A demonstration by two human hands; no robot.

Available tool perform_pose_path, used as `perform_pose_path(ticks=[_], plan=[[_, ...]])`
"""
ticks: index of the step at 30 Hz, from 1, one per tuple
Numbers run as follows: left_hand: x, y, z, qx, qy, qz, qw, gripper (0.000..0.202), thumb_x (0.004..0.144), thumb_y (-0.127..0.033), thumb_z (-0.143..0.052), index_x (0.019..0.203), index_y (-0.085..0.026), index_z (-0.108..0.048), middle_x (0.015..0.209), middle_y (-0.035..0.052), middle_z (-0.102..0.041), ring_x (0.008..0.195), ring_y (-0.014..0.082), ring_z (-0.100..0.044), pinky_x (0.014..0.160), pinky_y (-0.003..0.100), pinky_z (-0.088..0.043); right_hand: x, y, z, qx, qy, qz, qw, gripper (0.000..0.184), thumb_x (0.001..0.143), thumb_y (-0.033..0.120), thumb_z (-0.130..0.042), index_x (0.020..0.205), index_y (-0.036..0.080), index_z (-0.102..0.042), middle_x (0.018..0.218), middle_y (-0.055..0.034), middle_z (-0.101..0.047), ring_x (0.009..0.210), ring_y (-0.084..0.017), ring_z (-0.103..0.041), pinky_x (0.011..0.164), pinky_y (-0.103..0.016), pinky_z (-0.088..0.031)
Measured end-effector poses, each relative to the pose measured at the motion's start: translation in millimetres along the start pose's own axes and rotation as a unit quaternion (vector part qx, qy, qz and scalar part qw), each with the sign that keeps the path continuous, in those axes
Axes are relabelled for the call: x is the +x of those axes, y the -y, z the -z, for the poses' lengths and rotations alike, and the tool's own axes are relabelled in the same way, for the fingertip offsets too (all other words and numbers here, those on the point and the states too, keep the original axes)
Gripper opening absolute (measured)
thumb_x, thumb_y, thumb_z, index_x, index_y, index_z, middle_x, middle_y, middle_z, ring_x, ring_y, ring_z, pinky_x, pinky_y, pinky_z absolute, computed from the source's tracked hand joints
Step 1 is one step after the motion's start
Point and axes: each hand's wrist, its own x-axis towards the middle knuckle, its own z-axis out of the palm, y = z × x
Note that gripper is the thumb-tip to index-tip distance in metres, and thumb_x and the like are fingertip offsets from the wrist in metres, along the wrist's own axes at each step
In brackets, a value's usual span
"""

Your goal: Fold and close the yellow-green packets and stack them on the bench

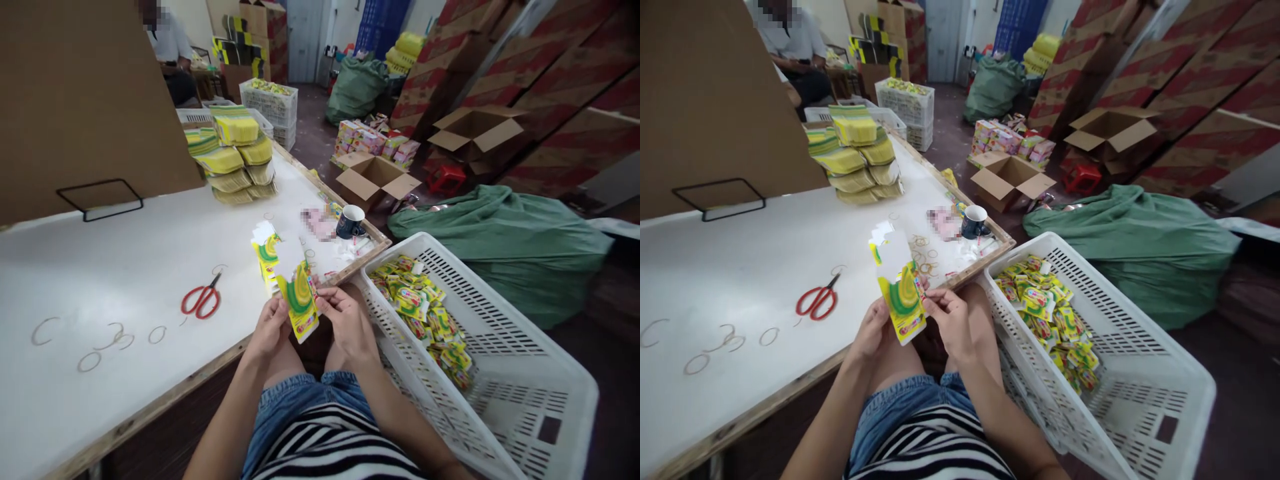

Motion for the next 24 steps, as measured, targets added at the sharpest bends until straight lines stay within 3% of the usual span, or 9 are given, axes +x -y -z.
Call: perform_pose_path(ticks=[7, 13, 17, 19, 21, 24], plan=[[-6, 5, -5.0, -0.010, 0.014, -0.009, 1.000, 0.047, 0.066, -0.049, -0.081, 0.095, -0.014, -0.071, 0.099, 0.0126, -0.076, 0.099, 0.0305, -0.070, 0.085, 0.039, -0.056, -12, 9, 2, -0.061, 0.012, 0.013, 0.998, 0.028, 0.070, 0.041, -0.077, 0.082, 0.018, -0.067, 0.079, -0.0029, -0.071, 0.074, -0.017, -0.064, 0.072, -0.030, -0.052], [-4, 14, -8.3, 0.085, -0.099, -0.044, 0.990, 0.037, 0.078, -0.046, -0.071, 0.098, -0.015, -0.065, 0.092, 0.0079, -0.076, 0.089, 0.0240, -0.071, 0.075, 0.033, -0.058, -23, 12, -1, -0.168, 0.009, 0.064, 0.984, 0.030, 0.079, 0.047, -0.067, 0.075, 0.018, -0.062, 0.070, -0.0024, -0.066, 0.066, -0.017, -0.060, 0.063, -0.028, -0.051], [-12, 12, -15.5, 0.186, -0.149, -0.115, 0.964, 0.054, 0.081, -0.035, -0.070, 0.127, -0.022, -0.044, 0.107, 0.0082, -0.072, 0.091, 0.0198, -0.071, 0.075, 0.029, -0.057, -21, 9, 3, -0.225, -0.029, 0.101, 0.969, 0.027, 0.083, 0.045, -0.064, 0.079, 0.018, -0.061, 0.070, -0.0020, -0.063, 0.064, -0.017, -0.058, 0.060, -0.027, -0.049], [-17, 9, -16.8, 0.215, -0.131, -0.123, 0.960, 0.066, 0.083, -0.031, -0.069, 0.137, -0.026, -0.031, 0.113, 0.0095, -0.069, 0.092, 0.0195, -0.071, 0.077, 0.031, -0.057, -19, 11, 6, -0.223, -0.005, 0.113, 0.968, 0.025, 0.083, 0.040, -0.066, 0.095, 0.018, -0.062, 0.082, -0.0040, -0.067, 0.071, -0.017, -0.061, 0.065, -0.028, -0.051], [-21, 3, -15.6, 0.226, -0.077, -0.104, 0.966, 0.069, 0.085, -0.031, -0.066, 0.141, -0.026, -0.027, 0.116, 0.0109, -0.068, 0.095, 0.0212, -0.070, 0.079, 0.033, -0.057, -16, 16, 10, -0.205, 0.045, 0.123, 0.970, 0.039, 0.083, 0.035, -0.067, 0.118, 0.021, -0.057, 0.098, -0.0058, -0.067, 0.078, -0.017, -0.063, 0.069, -0.028, -0.052], [-24, -5, -11.5, 0.217, -0.001, -0.062, 0.974, 0.059, 0.085, -0.031, -0.066, 0.136, -0.025, -0.038, 0.115, 0.0109, -0.069, 0.098, 0.0239, -0.070, 0.079, 0.034, -0.058, -11, 27, 17, -0.185, 0.122, 0.128, 0.967, 0.049, 0.085, 0.033, -0.064, 0.132, 0.024, -0.050, 0.101, -0.0046, -0.067, 0.077, -0.016, -0.062, 0.069, -0.027, -0.052]])
